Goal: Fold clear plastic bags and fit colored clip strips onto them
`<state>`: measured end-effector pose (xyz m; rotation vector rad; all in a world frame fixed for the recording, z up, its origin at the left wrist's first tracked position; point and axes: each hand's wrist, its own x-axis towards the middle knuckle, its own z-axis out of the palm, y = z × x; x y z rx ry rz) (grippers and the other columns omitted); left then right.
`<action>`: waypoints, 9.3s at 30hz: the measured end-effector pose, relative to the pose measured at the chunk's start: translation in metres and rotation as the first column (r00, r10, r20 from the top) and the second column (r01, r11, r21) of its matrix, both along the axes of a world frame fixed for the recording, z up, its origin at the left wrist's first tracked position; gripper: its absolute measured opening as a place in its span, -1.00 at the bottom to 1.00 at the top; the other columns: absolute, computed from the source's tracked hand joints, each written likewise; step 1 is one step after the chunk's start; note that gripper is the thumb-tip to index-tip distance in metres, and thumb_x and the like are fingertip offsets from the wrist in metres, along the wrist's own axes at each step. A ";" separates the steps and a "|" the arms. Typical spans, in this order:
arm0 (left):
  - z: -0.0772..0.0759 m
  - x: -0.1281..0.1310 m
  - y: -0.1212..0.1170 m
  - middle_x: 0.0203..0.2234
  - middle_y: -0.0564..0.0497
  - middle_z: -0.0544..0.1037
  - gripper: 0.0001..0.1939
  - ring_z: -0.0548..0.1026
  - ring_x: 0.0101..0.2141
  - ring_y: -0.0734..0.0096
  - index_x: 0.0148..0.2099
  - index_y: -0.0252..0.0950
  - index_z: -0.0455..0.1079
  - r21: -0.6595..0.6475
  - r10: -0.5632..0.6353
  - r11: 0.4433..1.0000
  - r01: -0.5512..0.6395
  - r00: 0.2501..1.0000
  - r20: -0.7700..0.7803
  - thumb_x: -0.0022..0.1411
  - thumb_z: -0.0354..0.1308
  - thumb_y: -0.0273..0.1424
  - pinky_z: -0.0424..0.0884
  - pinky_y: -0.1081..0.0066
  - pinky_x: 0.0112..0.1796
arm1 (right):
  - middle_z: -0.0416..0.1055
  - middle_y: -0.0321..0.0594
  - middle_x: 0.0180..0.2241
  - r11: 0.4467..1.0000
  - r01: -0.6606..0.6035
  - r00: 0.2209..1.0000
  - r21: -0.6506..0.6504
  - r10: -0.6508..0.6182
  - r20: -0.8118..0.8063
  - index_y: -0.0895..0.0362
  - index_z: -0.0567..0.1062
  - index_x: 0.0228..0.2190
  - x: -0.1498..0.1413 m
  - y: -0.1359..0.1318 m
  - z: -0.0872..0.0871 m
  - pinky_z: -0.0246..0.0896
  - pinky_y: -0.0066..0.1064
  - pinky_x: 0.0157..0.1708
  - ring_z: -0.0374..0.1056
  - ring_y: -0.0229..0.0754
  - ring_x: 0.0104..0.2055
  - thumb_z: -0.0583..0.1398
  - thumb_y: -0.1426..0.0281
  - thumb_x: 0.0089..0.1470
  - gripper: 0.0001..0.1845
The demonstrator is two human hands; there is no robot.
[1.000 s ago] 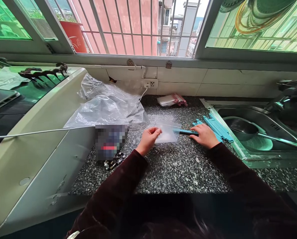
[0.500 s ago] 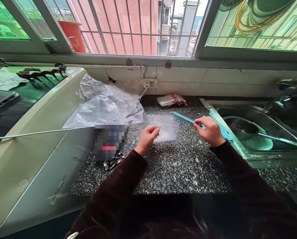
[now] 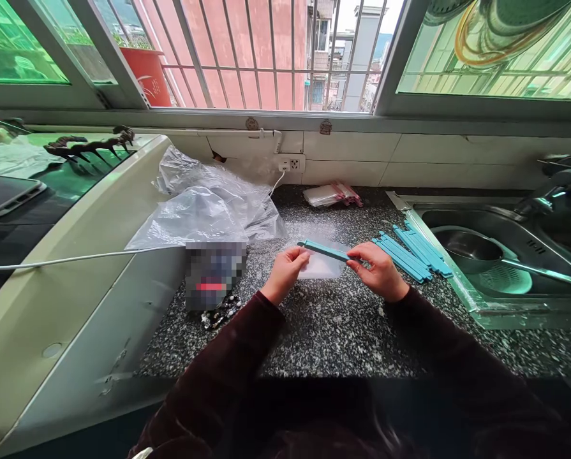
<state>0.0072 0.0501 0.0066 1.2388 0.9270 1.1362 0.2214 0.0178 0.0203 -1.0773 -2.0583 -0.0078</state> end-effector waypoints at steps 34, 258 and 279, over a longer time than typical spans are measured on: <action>0.004 0.000 -0.005 -0.67 0.11 0.27 -0.56 0.20 -0.56 0.55 -0.58 -0.32 0.26 0.019 -0.123 0.992 0.127 0.985 -0.120 -0.08 0.19 -0.03 0.10 0.47 -0.50 | 0.46 -0.20 -0.46 0.934 -0.091 0.992 -0.345 0.055 -0.114 0.10 0.56 -0.35 0.009 -0.001 -0.008 0.28 -0.39 -0.46 0.36 -0.23 -0.44 0.13 0.27 0.11 -0.77; -0.028 0.015 0.001 -0.74 0.06 0.31 -0.53 0.14 -0.72 0.56 -0.52 -0.37 0.38 -0.245 0.090 0.969 -0.036 0.974 0.210 0.28 -0.03 -0.14 0.09 0.47 -0.63 | 0.42 -0.24 -0.37 0.933 0.068 0.988 0.354 -0.013 -0.155 0.02 0.45 -0.24 -0.010 -0.007 -0.007 0.29 -0.28 -0.32 0.32 -0.17 -0.31 0.23 0.53 -0.02 -0.74; -0.022 0.014 0.002 -0.79 0.06 0.29 -0.43 0.18 -0.71 0.57 -0.61 -0.37 0.36 -0.263 0.139 0.961 -0.086 0.972 0.190 0.22 -0.01 -0.02 0.08 0.51 -0.64 | 0.45 -0.23 -0.39 0.916 0.164 0.972 0.367 -0.087 -0.218 0.06 0.43 -0.31 -0.001 -0.003 -0.006 0.32 -0.22 -0.34 0.36 -0.15 -0.33 0.20 0.42 0.03 -0.88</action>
